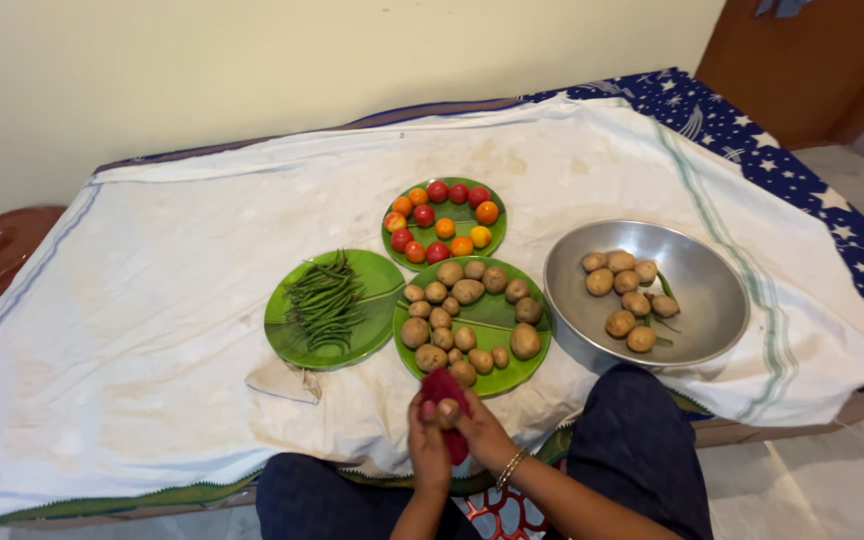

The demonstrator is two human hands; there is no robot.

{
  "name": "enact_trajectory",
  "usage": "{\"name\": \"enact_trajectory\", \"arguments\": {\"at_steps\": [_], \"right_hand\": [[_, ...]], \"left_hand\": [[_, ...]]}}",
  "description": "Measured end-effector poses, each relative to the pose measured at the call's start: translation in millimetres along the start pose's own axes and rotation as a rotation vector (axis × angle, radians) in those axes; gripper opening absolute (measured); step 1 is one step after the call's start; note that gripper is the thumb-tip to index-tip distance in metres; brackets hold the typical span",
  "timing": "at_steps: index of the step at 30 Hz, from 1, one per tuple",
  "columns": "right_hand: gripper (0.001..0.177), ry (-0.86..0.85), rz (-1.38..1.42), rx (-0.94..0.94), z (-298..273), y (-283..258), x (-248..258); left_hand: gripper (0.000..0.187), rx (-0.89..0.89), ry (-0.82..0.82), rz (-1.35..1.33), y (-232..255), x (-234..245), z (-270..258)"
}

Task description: The person wipes small potatoes one by one using a red cloth. They pick each potato from a green plate, rub it with the cloth, and place it into a metal bowl. The process is repeated for multiple potatoes.

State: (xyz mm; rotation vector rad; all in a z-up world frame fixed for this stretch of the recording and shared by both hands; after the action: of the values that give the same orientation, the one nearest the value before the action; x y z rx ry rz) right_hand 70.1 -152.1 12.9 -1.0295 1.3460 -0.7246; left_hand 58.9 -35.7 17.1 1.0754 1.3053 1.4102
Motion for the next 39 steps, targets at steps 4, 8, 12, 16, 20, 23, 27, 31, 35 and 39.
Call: {"name": "enact_trajectory", "arguments": {"at_steps": [4,8,12,16,20,23,27,31,35,39], "right_hand": [[0.051,0.162,-0.085,0.134,11.0,-7.7,54.8],[0.052,0.300,-0.144,0.146,16.0,-20.6,100.4],[0.054,0.262,-0.032,0.139,11.8,-39.5,109.9],[0.053,0.191,0.037,0.173,14.0,-47.4,105.6],[0.050,0.196,0.177,0.100,14.1,-45.5,110.6],[0.048,0.162,0.279,0.056,6.5,-43.4,105.7],[0.048,0.089,0.356,0.039,-0.2,-57.4,86.1],[0.044,0.151,0.395,0.054,2.1,-78.9,74.8],[0.035,0.248,0.400,-0.033,18.2,-72.3,71.7],[0.031,0.289,0.377,-0.029,35.6,-52.1,64.5]], "left_hand": [[0.056,-0.264,-0.138,0.261,69.8,-43.7,-20.1],[0.066,-0.366,-0.235,0.431,107.5,-70.3,-38.6],[0.065,-0.286,-0.273,0.502,115.4,-76.8,-39.1],[0.061,-0.233,-0.239,0.671,121.7,-78.4,-33.1],[0.061,-0.356,-0.204,0.710,136.0,-84.7,-30.5],[0.060,-0.578,-0.139,0.700,154.3,-83.6,-32.5],[0.060,-0.601,-0.190,0.655,150.8,-82.6,-29.0],[0.052,-0.660,-0.164,0.551,142.6,-76.3,-26.9],[0.045,-0.668,-0.119,0.553,123.4,-66.7,-12.7],[0.048,-0.603,-0.121,0.517,92.1,-53.8,-1.3]]}}
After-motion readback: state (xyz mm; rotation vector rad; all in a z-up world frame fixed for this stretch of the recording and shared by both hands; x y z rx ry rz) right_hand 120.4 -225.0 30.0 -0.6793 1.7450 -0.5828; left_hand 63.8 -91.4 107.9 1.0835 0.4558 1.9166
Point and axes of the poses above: each hand's wrist, its own z-axis towards the middle knuckle, its own x-axis out of the back of the hand, y = z × x, the point moved 9 cm from there along z, towards the middle knuckle, and after that the axes turned 9 degrees about z, right-handed, at the moved point
